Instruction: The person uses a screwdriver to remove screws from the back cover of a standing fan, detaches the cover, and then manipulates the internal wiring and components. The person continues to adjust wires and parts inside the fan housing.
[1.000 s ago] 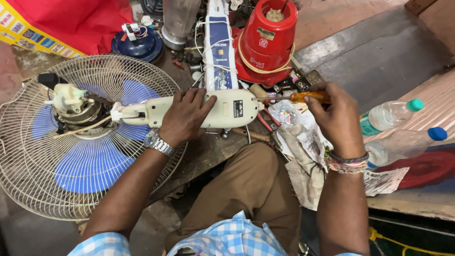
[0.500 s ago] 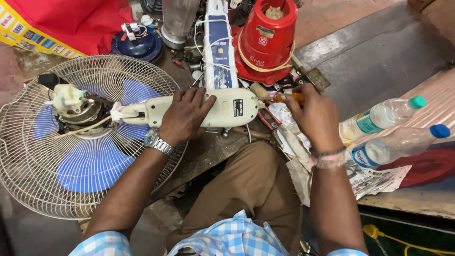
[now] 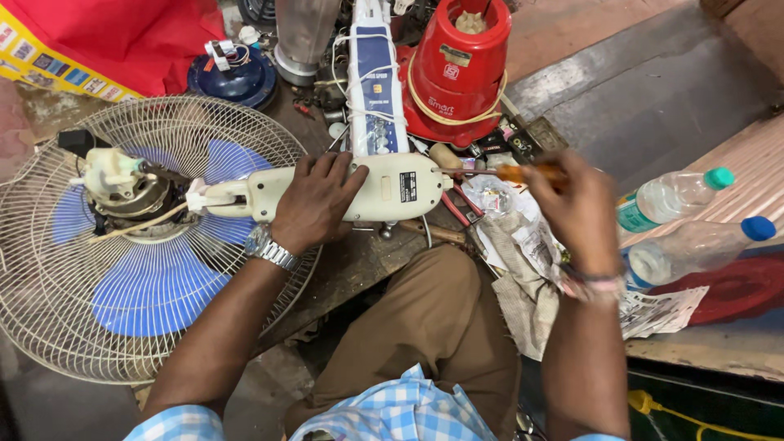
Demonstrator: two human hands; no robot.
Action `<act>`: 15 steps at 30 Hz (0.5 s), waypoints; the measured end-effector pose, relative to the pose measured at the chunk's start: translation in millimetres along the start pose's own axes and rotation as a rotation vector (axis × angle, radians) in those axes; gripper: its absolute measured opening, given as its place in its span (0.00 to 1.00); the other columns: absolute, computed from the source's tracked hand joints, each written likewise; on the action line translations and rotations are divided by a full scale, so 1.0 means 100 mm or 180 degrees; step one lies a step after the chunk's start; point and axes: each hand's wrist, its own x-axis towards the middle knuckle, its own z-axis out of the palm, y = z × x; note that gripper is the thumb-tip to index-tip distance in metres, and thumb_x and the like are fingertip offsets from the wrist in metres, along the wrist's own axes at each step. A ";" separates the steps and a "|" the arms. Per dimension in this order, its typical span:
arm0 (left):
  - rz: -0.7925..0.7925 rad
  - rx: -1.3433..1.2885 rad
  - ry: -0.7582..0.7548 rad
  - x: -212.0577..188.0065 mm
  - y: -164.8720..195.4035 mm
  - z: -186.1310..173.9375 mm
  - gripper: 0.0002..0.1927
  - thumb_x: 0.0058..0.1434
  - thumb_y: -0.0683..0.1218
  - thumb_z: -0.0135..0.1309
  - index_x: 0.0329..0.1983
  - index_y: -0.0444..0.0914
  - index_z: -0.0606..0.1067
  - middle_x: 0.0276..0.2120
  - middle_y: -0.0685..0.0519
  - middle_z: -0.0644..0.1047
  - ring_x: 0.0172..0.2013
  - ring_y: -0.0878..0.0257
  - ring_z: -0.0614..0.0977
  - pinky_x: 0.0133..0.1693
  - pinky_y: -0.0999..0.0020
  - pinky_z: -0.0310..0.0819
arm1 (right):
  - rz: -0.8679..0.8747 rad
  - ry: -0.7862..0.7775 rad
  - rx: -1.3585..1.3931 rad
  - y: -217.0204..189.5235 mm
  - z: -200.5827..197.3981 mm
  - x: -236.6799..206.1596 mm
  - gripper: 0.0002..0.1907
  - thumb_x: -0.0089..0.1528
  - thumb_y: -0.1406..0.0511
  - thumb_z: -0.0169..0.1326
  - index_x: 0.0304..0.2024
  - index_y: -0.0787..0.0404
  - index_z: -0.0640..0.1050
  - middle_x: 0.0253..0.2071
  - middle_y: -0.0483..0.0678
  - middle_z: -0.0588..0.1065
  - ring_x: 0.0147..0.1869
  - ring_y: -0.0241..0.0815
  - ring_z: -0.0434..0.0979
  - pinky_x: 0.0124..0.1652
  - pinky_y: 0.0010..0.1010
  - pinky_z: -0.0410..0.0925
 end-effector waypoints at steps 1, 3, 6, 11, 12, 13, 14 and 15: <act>-0.0033 -0.0027 -0.0046 0.01 0.00 0.01 0.50 0.38 0.56 0.71 0.65 0.41 0.66 0.62 0.40 0.69 0.60 0.48 0.70 0.58 0.48 0.61 | -0.0011 0.0097 -0.0177 -0.06 -0.06 -0.09 0.12 0.66 0.63 0.63 0.46 0.65 0.80 0.36 0.56 0.81 0.37 0.46 0.84 0.37 0.35 0.73; -0.0071 -0.0065 -0.0129 0.01 0.00 0.02 0.50 0.37 0.56 0.71 0.66 0.41 0.65 0.62 0.40 0.69 0.60 0.48 0.70 0.58 0.48 0.61 | -0.0006 0.0299 -0.0550 -0.17 -0.16 -0.29 0.11 0.65 0.64 0.64 0.45 0.65 0.81 0.33 0.56 0.80 0.33 0.47 0.82 0.34 0.36 0.72; -0.0043 -0.0078 -0.0119 0.02 0.02 0.02 0.51 0.36 0.56 0.72 0.65 0.41 0.65 0.61 0.40 0.68 0.60 0.47 0.70 0.57 0.47 0.61 | -0.0002 0.0146 -0.0694 -0.29 -0.16 -0.48 0.10 0.63 0.63 0.64 0.42 0.64 0.82 0.30 0.55 0.79 0.29 0.48 0.80 0.31 0.38 0.69; -0.0061 0.0021 -0.0265 -0.04 0.03 -0.05 0.52 0.36 0.55 0.73 0.66 0.42 0.65 0.62 0.42 0.69 0.60 0.49 0.70 0.57 0.49 0.62 | -0.0220 0.0126 -0.0877 -0.39 -0.11 -0.58 0.11 0.63 0.62 0.64 0.42 0.62 0.82 0.33 0.55 0.79 0.35 0.53 0.80 0.35 0.40 0.70; -0.0064 0.0024 -0.0225 -0.05 0.03 -0.07 0.52 0.35 0.55 0.73 0.66 0.42 0.65 0.62 0.42 0.69 0.60 0.49 0.70 0.57 0.49 0.62 | -0.0116 0.0108 -0.0875 -0.40 -0.11 -0.59 0.11 0.63 0.61 0.64 0.42 0.61 0.82 0.34 0.55 0.79 0.35 0.52 0.81 0.35 0.40 0.71; -0.0057 0.0019 -0.0185 -0.05 0.04 -0.07 0.53 0.35 0.56 0.73 0.66 0.42 0.65 0.62 0.42 0.69 0.60 0.49 0.70 0.56 0.48 0.62 | -0.0158 0.0116 -0.0911 -0.41 -0.11 -0.60 0.11 0.63 0.61 0.64 0.42 0.61 0.82 0.34 0.55 0.79 0.35 0.53 0.81 0.35 0.40 0.71; -0.0050 0.0008 -0.0146 -0.04 0.05 -0.08 0.53 0.34 0.56 0.74 0.66 0.42 0.65 0.62 0.42 0.69 0.60 0.49 0.70 0.56 0.48 0.62 | -0.0199 0.0120 -0.0952 -0.41 -0.11 -0.61 0.11 0.62 0.61 0.63 0.42 0.61 0.82 0.34 0.55 0.79 0.36 0.53 0.81 0.36 0.41 0.71; -0.0044 -0.0001 -0.0123 -0.05 0.05 -0.08 0.54 0.34 0.56 0.74 0.65 0.42 0.65 0.62 0.41 0.69 0.60 0.48 0.70 0.56 0.48 0.62 | -0.0239 0.0119 -0.0991 -0.42 -0.11 -0.62 0.10 0.62 0.61 0.63 0.42 0.61 0.82 0.34 0.55 0.79 0.36 0.54 0.81 0.36 0.41 0.71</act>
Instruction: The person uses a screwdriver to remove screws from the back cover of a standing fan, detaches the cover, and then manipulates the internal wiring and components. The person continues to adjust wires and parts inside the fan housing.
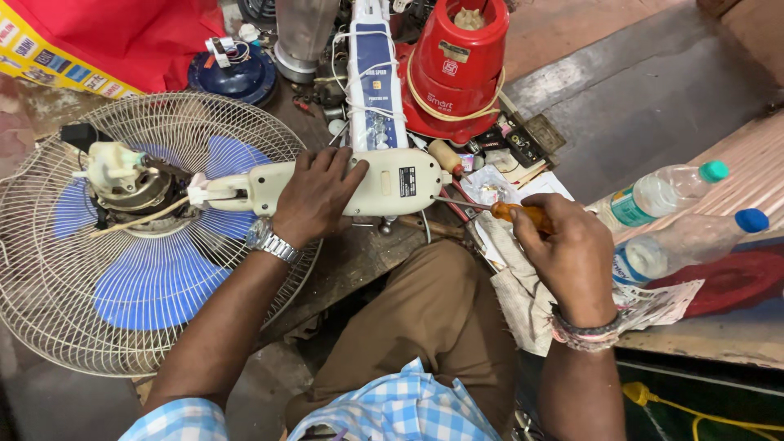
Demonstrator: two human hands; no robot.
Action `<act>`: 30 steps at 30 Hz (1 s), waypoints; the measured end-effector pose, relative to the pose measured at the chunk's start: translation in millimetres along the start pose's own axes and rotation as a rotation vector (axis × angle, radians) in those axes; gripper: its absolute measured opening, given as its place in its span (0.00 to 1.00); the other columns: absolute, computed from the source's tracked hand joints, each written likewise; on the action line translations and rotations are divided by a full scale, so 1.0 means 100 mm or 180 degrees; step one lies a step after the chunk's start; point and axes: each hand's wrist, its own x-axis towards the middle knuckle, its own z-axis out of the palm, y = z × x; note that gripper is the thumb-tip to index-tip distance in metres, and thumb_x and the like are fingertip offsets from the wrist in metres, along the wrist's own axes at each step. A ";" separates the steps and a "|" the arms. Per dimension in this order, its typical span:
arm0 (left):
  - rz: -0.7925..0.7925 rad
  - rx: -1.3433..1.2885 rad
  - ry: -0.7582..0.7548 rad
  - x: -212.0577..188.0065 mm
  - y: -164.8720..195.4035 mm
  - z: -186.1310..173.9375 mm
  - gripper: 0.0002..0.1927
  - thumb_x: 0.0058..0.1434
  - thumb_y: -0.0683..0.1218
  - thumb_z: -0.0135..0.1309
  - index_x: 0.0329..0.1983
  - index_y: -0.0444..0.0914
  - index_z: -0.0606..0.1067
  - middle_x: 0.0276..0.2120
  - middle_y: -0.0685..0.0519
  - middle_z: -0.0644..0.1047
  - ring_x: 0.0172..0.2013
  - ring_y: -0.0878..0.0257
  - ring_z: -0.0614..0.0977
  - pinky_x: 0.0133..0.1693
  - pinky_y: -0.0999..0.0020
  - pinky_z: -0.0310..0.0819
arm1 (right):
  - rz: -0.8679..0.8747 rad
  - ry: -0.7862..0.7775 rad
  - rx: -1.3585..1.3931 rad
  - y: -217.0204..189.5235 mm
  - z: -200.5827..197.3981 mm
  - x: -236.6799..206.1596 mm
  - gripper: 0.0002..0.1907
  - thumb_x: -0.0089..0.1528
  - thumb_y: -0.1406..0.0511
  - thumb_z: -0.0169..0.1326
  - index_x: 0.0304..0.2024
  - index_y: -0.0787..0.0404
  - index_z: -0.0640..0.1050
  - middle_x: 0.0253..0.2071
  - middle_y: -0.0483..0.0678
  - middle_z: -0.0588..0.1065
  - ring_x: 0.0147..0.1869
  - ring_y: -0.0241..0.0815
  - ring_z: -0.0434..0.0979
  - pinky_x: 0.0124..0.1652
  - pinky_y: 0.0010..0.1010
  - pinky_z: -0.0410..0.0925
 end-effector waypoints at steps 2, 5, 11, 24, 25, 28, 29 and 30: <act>0.0013 -0.0024 0.0053 0.00 0.00 0.01 0.54 0.33 0.57 0.74 0.65 0.41 0.65 0.61 0.41 0.69 0.60 0.48 0.70 0.55 0.49 0.62 | -0.0101 -0.0022 -0.0053 -0.01 0.05 0.00 0.11 0.62 0.60 0.62 0.41 0.61 0.82 0.34 0.55 0.80 0.35 0.55 0.81 0.35 0.43 0.71; -0.0010 0.0007 -0.0042 -0.01 0.00 0.03 0.53 0.34 0.58 0.74 0.65 0.41 0.65 0.61 0.42 0.69 0.59 0.49 0.70 0.54 0.49 0.62 | 0.0066 -0.0051 -0.0107 -0.04 0.18 0.03 0.14 0.64 0.57 0.62 0.41 0.61 0.82 0.31 0.57 0.80 0.35 0.58 0.81 0.34 0.45 0.71; 0.0007 -0.0007 0.0038 0.00 -0.02 0.08 0.51 0.36 0.59 0.74 0.64 0.41 0.66 0.60 0.41 0.70 0.58 0.49 0.71 0.53 0.50 0.63 | 0.0378 -0.0549 -0.0116 -0.02 0.23 0.08 0.14 0.65 0.55 0.58 0.42 0.60 0.82 0.29 0.57 0.80 0.33 0.60 0.81 0.34 0.48 0.70; 0.0006 -0.0134 -0.0044 0.05 -0.06 0.21 0.53 0.38 0.59 0.72 0.67 0.40 0.64 0.58 0.39 0.70 0.57 0.46 0.72 0.54 0.47 0.64 | 0.0866 -0.1046 0.0066 0.03 0.20 0.19 0.15 0.67 0.56 0.56 0.44 0.61 0.82 0.32 0.60 0.77 0.40 0.61 0.78 0.42 0.49 0.69; -0.0013 -0.0135 -0.0126 0.06 -0.07 0.21 0.52 0.40 0.58 0.72 0.67 0.39 0.64 0.57 0.40 0.70 0.57 0.46 0.72 0.54 0.46 0.64 | 0.0425 -0.0981 0.0102 0.04 0.20 0.21 0.14 0.66 0.58 0.56 0.43 0.61 0.83 0.32 0.60 0.77 0.40 0.62 0.78 0.42 0.49 0.69; -0.0052 -0.0186 -0.0106 0.10 -0.10 0.23 0.46 0.47 0.55 0.69 0.68 0.37 0.65 0.55 0.39 0.71 0.55 0.46 0.72 0.54 0.40 0.64 | -0.0746 -0.0711 0.0248 0.07 0.12 0.25 0.12 0.62 0.61 0.55 0.41 0.61 0.83 0.35 0.62 0.77 0.40 0.63 0.76 0.40 0.49 0.68; -0.0051 -0.0199 -0.0138 0.09 -0.12 0.23 0.47 0.46 0.56 0.69 0.67 0.36 0.65 0.55 0.38 0.71 0.56 0.45 0.72 0.54 0.41 0.64 | -0.0997 -0.0617 0.0328 0.06 0.10 0.26 0.13 0.61 0.60 0.55 0.41 0.60 0.83 0.37 0.63 0.76 0.41 0.62 0.76 0.40 0.48 0.68; -0.0037 -0.0230 -0.0166 0.08 -0.12 0.24 0.48 0.45 0.57 0.69 0.67 0.36 0.64 0.55 0.38 0.71 0.56 0.44 0.71 0.55 0.41 0.63 | -0.1235 -0.0526 0.0393 0.04 0.08 0.26 0.13 0.60 0.60 0.54 0.42 0.59 0.83 0.40 0.65 0.76 0.42 0.62 0.76 0.40 0.47 0.69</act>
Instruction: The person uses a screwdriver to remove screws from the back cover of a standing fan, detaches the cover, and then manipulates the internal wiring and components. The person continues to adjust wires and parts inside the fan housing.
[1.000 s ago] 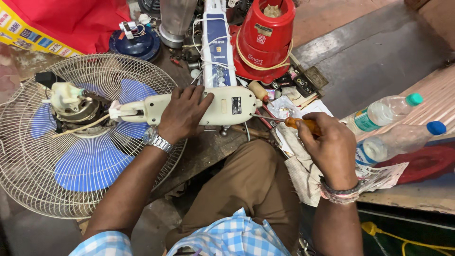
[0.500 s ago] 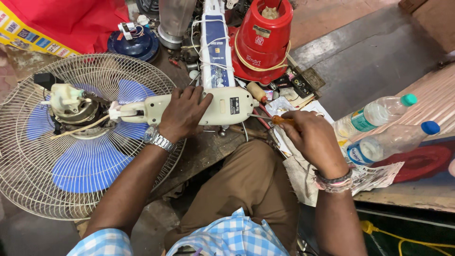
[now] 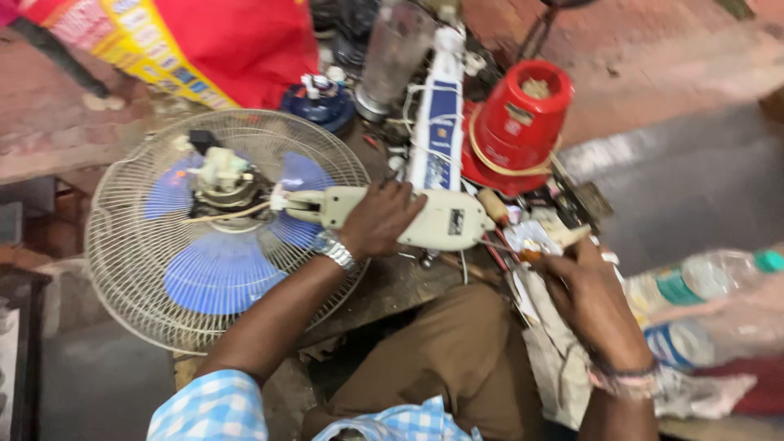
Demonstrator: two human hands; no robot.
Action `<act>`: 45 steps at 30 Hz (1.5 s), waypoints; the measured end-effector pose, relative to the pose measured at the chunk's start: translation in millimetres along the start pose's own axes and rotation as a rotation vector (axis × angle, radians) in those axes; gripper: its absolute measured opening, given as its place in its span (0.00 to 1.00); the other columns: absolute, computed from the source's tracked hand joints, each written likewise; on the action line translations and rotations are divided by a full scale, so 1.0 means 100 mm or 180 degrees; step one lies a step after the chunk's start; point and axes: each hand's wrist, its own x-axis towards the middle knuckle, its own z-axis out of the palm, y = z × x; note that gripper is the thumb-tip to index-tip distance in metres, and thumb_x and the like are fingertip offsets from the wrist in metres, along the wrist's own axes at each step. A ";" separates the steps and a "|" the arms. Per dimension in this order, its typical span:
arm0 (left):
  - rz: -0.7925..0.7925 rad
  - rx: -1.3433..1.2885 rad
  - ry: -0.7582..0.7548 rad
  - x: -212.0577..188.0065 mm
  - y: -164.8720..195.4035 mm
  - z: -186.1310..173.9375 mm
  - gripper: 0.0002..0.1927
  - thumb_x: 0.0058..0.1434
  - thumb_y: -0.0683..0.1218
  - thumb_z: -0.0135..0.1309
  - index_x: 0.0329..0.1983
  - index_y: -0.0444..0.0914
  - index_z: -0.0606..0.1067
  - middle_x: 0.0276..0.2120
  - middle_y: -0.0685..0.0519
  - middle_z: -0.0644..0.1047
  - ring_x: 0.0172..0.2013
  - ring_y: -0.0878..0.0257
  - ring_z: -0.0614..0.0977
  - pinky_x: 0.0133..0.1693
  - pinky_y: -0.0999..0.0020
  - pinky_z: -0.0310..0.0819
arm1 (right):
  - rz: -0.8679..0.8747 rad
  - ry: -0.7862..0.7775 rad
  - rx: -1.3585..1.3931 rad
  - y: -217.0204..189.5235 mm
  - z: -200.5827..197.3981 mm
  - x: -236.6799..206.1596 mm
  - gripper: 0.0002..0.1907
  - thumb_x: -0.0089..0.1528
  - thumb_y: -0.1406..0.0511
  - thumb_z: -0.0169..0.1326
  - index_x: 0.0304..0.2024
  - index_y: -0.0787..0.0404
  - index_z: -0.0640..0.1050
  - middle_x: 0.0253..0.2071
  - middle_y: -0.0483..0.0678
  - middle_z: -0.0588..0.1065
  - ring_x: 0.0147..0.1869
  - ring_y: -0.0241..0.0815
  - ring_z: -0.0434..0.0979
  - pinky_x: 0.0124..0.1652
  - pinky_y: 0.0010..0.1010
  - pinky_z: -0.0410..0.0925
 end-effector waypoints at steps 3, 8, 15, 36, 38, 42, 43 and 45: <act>0.0131 0.0367 0.0613 -0.03 -0.02 0.02 0.41 0.55 0.52 0.65 0.70 0.38 0.64 0.57 0.40 0.71 0.58 0.47 0.72 0.60 0.43 0.63 | 0.0375 0.0152 -0.0197 -0.11 0.01 0.04 0.23 0.57 0.60 0.58 0.51 0.66 0.77 0.39 0.64 0.76 0.44 0.66 0.75 0.41 0.51 0.68; 0.0190 0.0070 0.0682 -0.11 -0.04 -0.02 0.46 0.51 0.53 0.64 0.72 0.37 0.61 0.59 0.35 0.70 0.59 0.44 0.71 0.59 0.43 0.60 | 0.2203 -0.0621 -0.1001 -0.20 0.04 0.09 0.16 0.72 0.57 0.54 0.59 0.52 0.75 0.40 0.61 0.79 0.47 0.63 0.78 0.47 0.52 0.69; -0.0209 0.0244 0.0197 -0.34 -0.23 -0.32 0.57 0.40 0.59 0.71 0.71 0.37 0.59 0.62 0.40 0.67 0.61 0.47 0.68 0.60 0.44 0.57 | 0.0462 0.0555 -0.0067 -0.12 0.02 0.07 0.22 0.62 0.56 0.55 0.54 0.62 0.75 0.39 0.63 0.74 0.42 0.63 0.75 0.40 0.51 0.68; -0.0136 0.0394 0.0603 -0.49 -0.38 -0.36 0.55 0.36 0.64 0.69 0.67 0.39 0.65 0.57 0.47 0.72 0.49 0.53 0.73 0.51 0.52 0.62 | 0.0138 0.0160 0.0201 -0.03 0.01 0.13 0.20 0.60 0.60 0.57 0.53 0.59 0.75 0.46 0.64 0.75 0.49 0.66 0.76 0.46 0.50 0.69; -0.0142 0.0418 0.0576 -0.49 -0.39 -0.38 0.55 0.36 0.64 0.69 0.67 0.39 0.65 0.56 0.47 0.72 0.50 0.53 0.73 0.51 0.52 0.62 | 0.1329 -0.0085 -0.0238 -0.03 0.07 0.12 0.22 0.63 0.59 0.59 0.57 0.60 0.74 0.45 0.65 0.76 0.49 0.68 0.77 0.45 0.52 0.69; -0.0154 0.0421 0.0520 -0.50 -0.37 -0.39 0.56 0.36 0.64 0.70 0.68 0.39 0.65 0.55 0.46 0.72 0.50 0.52 0.73 0.51 0.51 0.62 | 0.2379 -0.0879 -0.0996 -0.04 0.15 0.12 0.13 0.73 0.56 0.53 0.55 0.52 0.80 0.44 0.62 0.79 0.51 0.67 0.78 0.49 0.54 0.69; -0.0165 0.0431 0.0502 -0.50 -0.37 -0.39 0.56 0.36 0.64 0.70 0.68 0.39 0.65 0.55 0.46 0.72 0.50 0.52 0.73 0.51 0.51 0.62 | 0.1509 -0.0493 -0.0812 -0.02 0.13 0.12 0.14 0.69 0.57 0.54 0.54 0.52 0.80 0.44 0.62 0.79 0.50 0.66 0.77 0.48 0.52 0.69; -0.0129 0.0401 0.0666 -0.51 -0.37 -0.39 0.56 0.34 0.64 0.70 0.67 0.39 0.65 0.55 0.45 0.72 0.49 0.52 0.73 0.51 0.51 0.62 | -0.0192 0.0260 -0.0420 0.01 0.09 0.11 0.17 0.61 0.59 0.54 0.52 0.52 0.79 0.44 0.62 0.77 0.48 0.65 0.77 0.46 0.49 0.70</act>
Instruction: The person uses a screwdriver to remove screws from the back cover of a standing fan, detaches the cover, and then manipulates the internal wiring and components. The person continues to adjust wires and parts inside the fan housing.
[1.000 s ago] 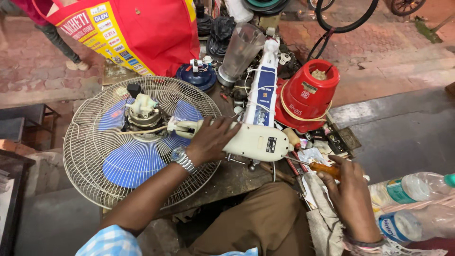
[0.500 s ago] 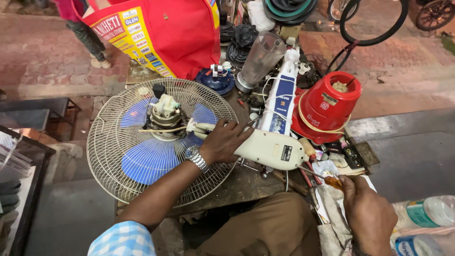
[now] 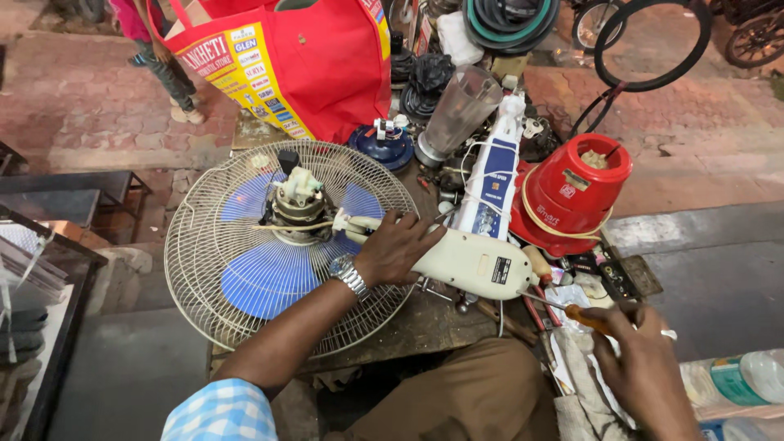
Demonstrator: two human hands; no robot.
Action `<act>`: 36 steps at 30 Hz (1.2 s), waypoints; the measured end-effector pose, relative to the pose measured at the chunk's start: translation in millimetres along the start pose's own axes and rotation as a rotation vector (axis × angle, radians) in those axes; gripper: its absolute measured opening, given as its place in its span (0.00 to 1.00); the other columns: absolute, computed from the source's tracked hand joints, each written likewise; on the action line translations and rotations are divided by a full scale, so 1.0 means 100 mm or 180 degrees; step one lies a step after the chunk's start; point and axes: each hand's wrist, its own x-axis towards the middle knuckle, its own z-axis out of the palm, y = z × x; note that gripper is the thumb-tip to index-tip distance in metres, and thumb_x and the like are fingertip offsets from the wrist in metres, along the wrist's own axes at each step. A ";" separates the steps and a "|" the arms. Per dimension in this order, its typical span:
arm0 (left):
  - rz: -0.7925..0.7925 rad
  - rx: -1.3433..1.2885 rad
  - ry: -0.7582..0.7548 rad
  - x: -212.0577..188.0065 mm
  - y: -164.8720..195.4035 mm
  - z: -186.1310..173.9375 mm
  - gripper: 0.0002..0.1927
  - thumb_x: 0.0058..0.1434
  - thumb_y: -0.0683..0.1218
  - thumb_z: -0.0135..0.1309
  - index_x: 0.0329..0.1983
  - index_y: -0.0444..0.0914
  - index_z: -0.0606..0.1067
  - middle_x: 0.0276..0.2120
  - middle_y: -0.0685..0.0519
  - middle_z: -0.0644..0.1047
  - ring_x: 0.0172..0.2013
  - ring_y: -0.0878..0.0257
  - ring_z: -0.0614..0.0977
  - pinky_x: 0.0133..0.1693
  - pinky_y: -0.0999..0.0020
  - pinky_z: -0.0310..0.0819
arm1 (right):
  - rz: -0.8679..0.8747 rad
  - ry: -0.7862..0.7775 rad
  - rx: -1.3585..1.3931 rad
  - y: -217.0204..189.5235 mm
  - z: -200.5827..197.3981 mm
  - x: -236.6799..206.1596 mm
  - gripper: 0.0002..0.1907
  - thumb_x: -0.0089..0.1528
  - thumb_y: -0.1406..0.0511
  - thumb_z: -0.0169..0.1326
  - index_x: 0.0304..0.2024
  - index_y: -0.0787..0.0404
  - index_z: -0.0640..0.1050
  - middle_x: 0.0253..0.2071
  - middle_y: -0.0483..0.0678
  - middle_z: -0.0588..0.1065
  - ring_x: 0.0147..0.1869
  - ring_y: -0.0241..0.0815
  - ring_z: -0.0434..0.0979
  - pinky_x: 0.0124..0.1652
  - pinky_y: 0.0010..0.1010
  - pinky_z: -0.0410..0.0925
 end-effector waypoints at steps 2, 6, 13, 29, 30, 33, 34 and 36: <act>-0.0002 -0.0042 0.0012 -0.01 0.02 0.00 0.56 0.34 0.64 0.70 0.66 0.39 0.65 0.54 0.46 0.72 0.49 0.53 0.74 0.52 0.51 0.62 | 0.0315 -0.0057 -0.0059 0.01 -0.01 -0.01 0.20 0.60 0.56 0.54 0.52 0.56 0.78 0.43 0.63 0.77 0.47 0.65 0.77 0.45 0.49 0.70; -0.0051 0.0001 -0.0137 0.00 0.02 -0.01 0.56 0.36 0.64 0.69 0.68 0.39 0.65 0.54 0.46 0.72 0.49 0.53 0.74 0.53 0.51 0.62 | 0.2505 -0.1412 -0.0712 -0.06 0.00 0.00 0.16 0.72 0.55 0.51 0.58 0.55 0.76 0.42 0.58 0.81 0.47 0.63 0.80 0.46 0.51 0.71; -0.0007 -0.0007 -0.0019 -0.01 0.02 0.00 0.56 0.34 0.64 0.70 0.67 0.38 0.65 0.57 0.47 0.72 0.49 0.53 0.73 0.50 0.52 0.62 | 0.0225 -0.0012 0.0184 -0.17 -0.15 0.09 0.19 0.63 0.57 0.55 0.54 0.56 0.76 0.45 0.62 0.76 0.46 0.66 0.76 0.43 0.50 0.70; -0.0004 0.0031 -0.0020 0.03 0.03 0.04 0.53 0.35 0.63 0.69 0.65 0.40 0.67 0.53 0.48 0.73 0.49 0.53 0.73 0.50 0.53 0.62 | 0.2114 -0.1287 -0.0437 -0.06 -0.06 0.00 0.15 0.70 0.57 0.54 0.57 0.52 0.76 0.44 0.58 0.80 0.51 0.62 0.79 0.50 0.50 0.70; -0.0024 0.0051 -0.0033 0.03 0.04 0.05 0.52 0.36 0.64 0.69 0.64 0.39 0.67 0.53 0.47 0.73 0.49 0.53 0.73 0.49 0.53 0.62 | 0.1895 -0.1231 -0.0352 -0.06 -0.06 0.01 0.12 0.69 0.58 0.54 0.53 0.50 0.79 0.46 0.56 0.80 0.52 0.60 0.80 0.51 0.49 0.71; -0.0028 0.0090 -0.0097 0.03 0.03 0.05 0.52 0.37 0.63 0.68 0.65 0.40 0.67 0.52 0.49 0.73 0.49 0.54 0.73 0.50 0.54 0.62 | -0.0176 -0.0038 0.0349 -0.05 -0.16 0.02 0.15 0.63 0.58 0.53 0.51 0.52 0.77 0.42 0.61 0.77 0.45 0.64 0.77 0.42 0.49 0.70; -0.0014 0.0098 -0.0117 0.02 0.02 0.06 0.51 0.38 0.62 0.68 0.66 0.40 0.67 0.51 0.50 0.73 0.49 0.55 0.73 0.51 0.54 0.62 | 0.0041 -0.0019 0.0272 -0.05 -0.18 0.02 0.17 0.62 0.57 0.54 0.52 0.54 0.77 0.43 0.62 0.77 0.45 0.64 0.77 0.42 0.49 0.70; -0.0014 0.0052 -0.0117 0.02 0.03 0.06 0.51 0.38 0.62 0.68 0.66 0.40 0.66 0.51 0.49 0.73 0.49 0.55 0.73 0.51 0.54 0.62 | 0.0450 0.0052 0.0113 -0.10 -0.15 0.04 0.23 0.60 0.55 0.54 0.55 0.56 0.76 0.43 0.64 0.77 0.45 0.65 0.77 0.41 0.50 0.70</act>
